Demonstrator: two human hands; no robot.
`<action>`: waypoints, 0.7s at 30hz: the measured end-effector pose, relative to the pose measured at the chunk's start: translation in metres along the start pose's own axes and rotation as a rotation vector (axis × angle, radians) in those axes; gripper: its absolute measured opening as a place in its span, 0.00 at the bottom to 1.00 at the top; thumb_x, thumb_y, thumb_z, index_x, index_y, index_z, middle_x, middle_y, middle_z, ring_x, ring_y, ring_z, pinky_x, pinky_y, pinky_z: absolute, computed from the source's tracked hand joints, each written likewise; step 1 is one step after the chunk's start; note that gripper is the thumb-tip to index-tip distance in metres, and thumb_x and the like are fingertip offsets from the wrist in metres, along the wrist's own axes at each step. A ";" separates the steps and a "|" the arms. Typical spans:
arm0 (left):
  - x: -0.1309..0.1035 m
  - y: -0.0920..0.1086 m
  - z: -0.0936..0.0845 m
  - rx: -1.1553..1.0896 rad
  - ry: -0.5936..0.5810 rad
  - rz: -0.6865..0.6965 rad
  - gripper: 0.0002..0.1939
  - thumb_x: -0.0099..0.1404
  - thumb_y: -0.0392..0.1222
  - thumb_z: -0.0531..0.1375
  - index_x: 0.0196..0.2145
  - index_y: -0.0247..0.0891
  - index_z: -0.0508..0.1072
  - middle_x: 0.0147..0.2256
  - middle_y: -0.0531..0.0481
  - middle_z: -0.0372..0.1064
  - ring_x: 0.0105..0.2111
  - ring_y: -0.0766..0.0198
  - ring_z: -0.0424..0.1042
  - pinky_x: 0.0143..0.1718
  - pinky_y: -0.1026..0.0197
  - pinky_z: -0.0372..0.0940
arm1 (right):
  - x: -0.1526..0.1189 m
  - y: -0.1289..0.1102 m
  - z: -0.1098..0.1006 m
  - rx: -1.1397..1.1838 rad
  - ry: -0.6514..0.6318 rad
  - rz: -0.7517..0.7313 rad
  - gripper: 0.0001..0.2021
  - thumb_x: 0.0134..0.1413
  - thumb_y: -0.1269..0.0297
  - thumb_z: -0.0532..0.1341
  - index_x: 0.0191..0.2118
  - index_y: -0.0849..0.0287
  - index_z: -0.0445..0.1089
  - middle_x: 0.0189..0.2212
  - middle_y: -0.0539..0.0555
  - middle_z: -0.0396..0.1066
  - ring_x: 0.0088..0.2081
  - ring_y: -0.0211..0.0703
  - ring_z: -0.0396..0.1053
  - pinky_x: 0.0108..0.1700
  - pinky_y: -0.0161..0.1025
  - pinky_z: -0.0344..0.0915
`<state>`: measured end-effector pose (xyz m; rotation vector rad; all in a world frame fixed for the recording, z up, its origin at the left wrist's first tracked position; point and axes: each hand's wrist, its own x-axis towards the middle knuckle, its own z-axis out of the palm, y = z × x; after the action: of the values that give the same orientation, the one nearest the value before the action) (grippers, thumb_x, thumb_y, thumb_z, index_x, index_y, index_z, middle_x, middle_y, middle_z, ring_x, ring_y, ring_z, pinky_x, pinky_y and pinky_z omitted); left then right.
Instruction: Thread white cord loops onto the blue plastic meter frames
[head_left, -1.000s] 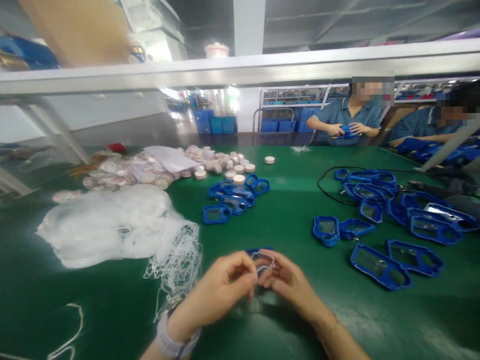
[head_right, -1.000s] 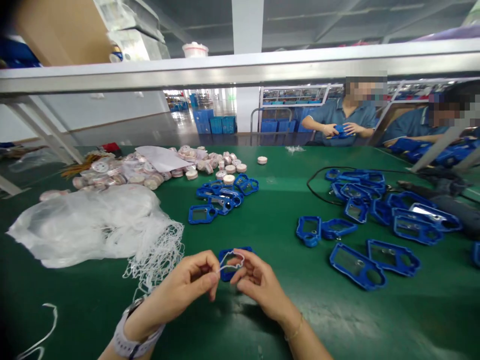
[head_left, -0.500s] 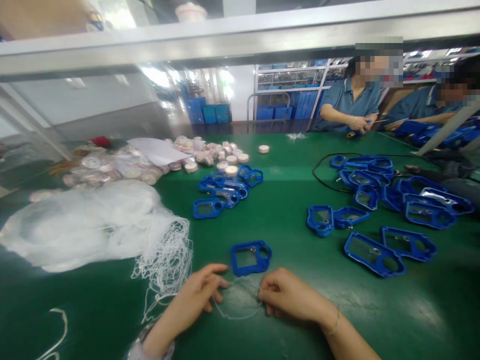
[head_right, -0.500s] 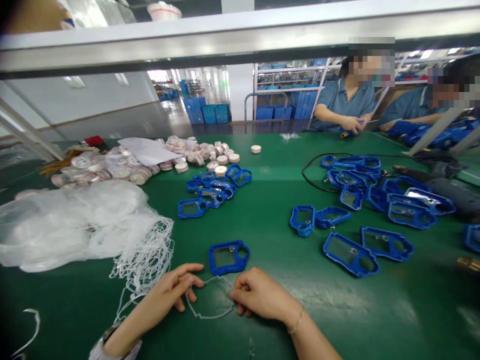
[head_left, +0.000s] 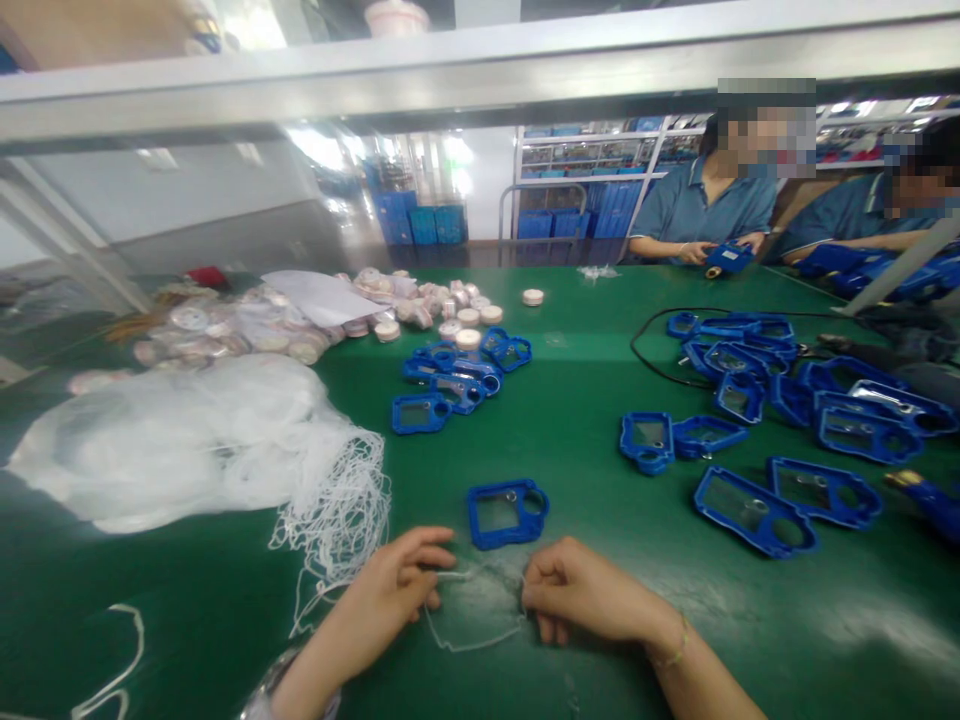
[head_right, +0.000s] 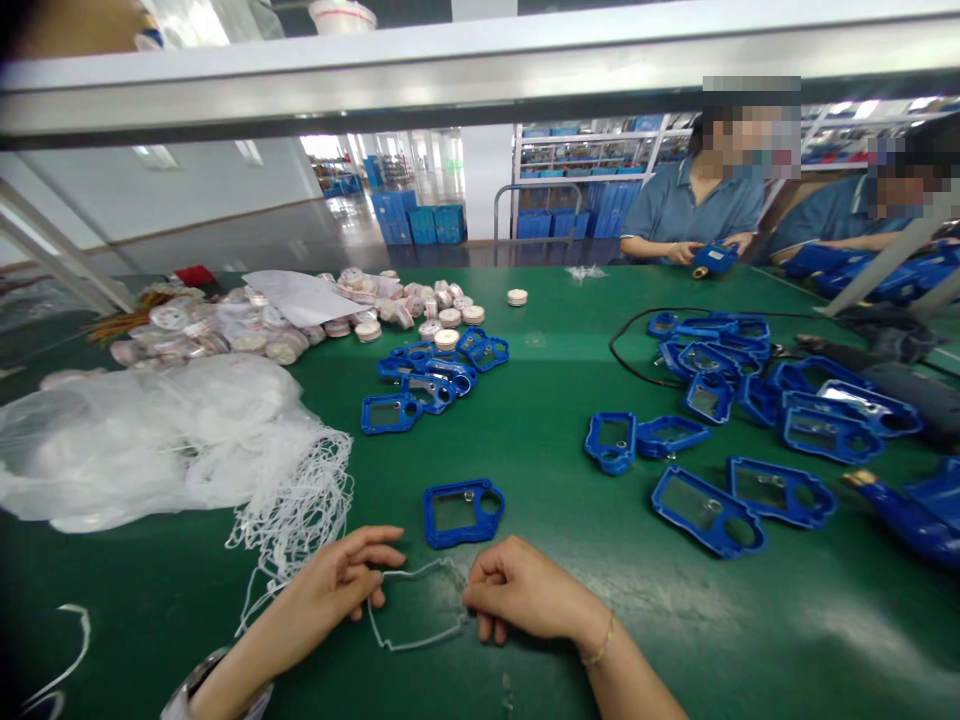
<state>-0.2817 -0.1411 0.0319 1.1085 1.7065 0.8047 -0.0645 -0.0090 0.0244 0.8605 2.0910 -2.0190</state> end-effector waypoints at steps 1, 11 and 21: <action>-0.002 0.004 0.000 0.084 0.050 0.053 0.19 0.61 0.38 0.53 0.51 0.43 0.64 0.47 0.45 0.67 0.39 0.59 0.71 0.40 0.56 0.65 | -0.001 0.000 0.000 -0.017 0.002 0.000 0.11 0.50 0.64 0.56 0.21 0.62 0.65 0.17 0.49 0.68 0.18 0.31 0.63 0.20 0.27 0.57; -0.023 0.013 0.017 0.718 -0.035 0.195 0.04 0.59 0.34 0.57 0.32 0.40 0.71 0.34 0.50 0.67 0.38 0.58 0.65 0.41 0.58 0.58 | -0.004 -0.003 -0.006 -0.266 0.164 -0.131 0.02 0.46 0.69 0.60 0.29 0.60 0.70 0.20 0.45 0.63 0.22 0.31 0.59 0.24 0.27 0.53; -0.025 0.032 0.011 0.241 -0.035 0.241 0.09 0.68 0.42 0.48 0.31 0.40 0.63 0.35 0.51 0.66 0.36 0.63 0.66 0.38 0.63 0.59 | -0.002 -0.006 0.007 -0.384 0.176 -0.251 0.11 0.40 0.71 0.66 0.35 0.56 0.72 0.28 0.46 0.66 0.26 0.33 0.59 0.30 0.29 0.54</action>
<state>-0.2562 -0.1517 0.0643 1.5067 1.6922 0.7336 -0.0676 -0.0165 0.0304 0.7605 2.6821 -1.5953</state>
